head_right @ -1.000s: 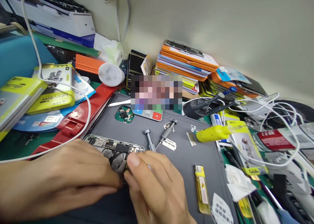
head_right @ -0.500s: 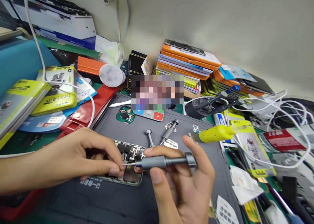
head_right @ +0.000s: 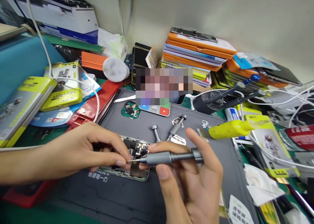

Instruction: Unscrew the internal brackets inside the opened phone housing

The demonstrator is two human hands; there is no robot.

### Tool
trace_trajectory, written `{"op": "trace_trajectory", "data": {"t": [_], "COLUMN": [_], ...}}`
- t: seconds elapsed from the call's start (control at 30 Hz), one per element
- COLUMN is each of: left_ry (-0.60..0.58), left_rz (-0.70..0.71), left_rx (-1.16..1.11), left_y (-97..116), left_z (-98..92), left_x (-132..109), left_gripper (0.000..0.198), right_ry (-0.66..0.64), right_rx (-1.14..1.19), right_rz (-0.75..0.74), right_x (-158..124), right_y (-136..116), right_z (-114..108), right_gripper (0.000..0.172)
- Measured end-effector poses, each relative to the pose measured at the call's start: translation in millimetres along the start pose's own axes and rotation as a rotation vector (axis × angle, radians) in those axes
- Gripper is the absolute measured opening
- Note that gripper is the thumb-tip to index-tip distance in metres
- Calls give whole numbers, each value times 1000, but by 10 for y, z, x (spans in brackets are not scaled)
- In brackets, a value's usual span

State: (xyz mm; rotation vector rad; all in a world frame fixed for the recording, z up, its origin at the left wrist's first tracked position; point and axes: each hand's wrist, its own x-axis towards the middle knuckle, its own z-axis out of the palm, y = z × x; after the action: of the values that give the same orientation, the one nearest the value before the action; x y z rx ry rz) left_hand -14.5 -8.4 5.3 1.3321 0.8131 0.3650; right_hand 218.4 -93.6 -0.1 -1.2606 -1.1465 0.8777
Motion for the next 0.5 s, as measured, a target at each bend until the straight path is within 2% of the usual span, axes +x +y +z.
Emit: {"op": "trace_trajectory", "data": {"t": [0.5], "left_ry": [-18], "left_rz": [64], "left_rx": [11], "left_y": [39], "left_z": [-19], "left_x": [0], "left_gripper": [9], "right_ry": [-35], "right_rx": [55], "right_rz": [45], "right_x": [12], "right_y": [5], "right_z": [-25], "right_gripper": [55]}}
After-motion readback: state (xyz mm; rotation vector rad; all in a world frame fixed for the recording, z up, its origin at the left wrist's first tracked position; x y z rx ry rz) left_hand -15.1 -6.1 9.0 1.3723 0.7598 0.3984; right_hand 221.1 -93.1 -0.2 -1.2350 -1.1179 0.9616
